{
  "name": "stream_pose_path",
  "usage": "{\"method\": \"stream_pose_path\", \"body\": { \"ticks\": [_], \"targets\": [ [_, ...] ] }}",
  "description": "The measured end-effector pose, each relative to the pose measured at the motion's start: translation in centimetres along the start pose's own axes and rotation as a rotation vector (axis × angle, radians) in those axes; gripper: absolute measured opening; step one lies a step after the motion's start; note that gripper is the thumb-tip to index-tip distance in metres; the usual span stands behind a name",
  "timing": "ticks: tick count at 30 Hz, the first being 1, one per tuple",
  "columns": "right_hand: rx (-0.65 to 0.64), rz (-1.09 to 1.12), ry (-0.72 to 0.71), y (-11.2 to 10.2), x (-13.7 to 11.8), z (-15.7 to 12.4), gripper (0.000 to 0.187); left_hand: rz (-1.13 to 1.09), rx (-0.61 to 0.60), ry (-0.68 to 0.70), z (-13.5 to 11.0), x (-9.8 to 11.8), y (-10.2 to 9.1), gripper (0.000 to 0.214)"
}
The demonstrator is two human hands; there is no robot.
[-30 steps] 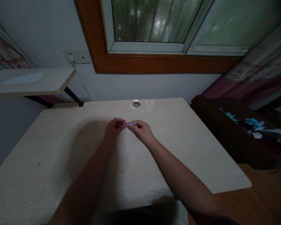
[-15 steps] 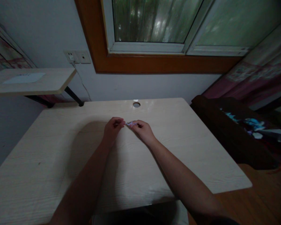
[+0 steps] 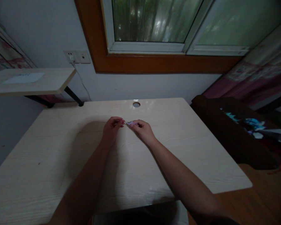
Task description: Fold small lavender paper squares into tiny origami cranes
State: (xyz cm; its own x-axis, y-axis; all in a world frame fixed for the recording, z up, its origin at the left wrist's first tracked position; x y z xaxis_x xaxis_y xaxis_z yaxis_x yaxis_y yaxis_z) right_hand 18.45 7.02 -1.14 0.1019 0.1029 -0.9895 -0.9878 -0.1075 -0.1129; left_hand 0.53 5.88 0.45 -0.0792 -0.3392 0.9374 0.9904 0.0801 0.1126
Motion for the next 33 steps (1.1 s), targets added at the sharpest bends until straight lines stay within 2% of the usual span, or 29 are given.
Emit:
{"method": "stream_pose_path", "body": {
  "ticks": [11, 19, 26, 33],
  "targets": [
    [0.024, 0.02, 0.008, -0.1, 0.2, 0.1, 0.031, -0.041, -0.017, 0.04, 0.0, 0.5, 0.1, 0.018],
    [0.008, 0.046, 0.007, -0.1, 0.1, 0.1, 0.031, 0.144, 0.036, 0.036, 0.3, 0.4, -0.5, 0.014],
    [0.0, 0.019, -0.009, -0.1, 0.7, 0.2, 0.032, 0.282, -0.038, 0.014, 0.5, 0.3, -0.3, 0.017],
    [-0.008, 0.017, -0.036, 0.0, 0.3, 0.1, 0.031, 0.307, -0.103, -0.023, 0.5, -0.6, -0.1, 0.019]
  ]
}}
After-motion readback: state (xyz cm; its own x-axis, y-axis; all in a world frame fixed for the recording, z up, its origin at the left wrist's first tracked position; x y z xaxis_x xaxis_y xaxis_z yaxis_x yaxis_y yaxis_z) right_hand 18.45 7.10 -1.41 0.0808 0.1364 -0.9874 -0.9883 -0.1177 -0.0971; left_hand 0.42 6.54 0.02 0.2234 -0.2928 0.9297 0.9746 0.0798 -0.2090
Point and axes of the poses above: each hand's wrist, its own z-axis towards the middle knuckle, its own y-axis out of the palm, x = y × z, the point moved 6 cm from there along z, towards the middle knuckle, and after that the axes turned 5 degrees about y, right-handed, at the moved point
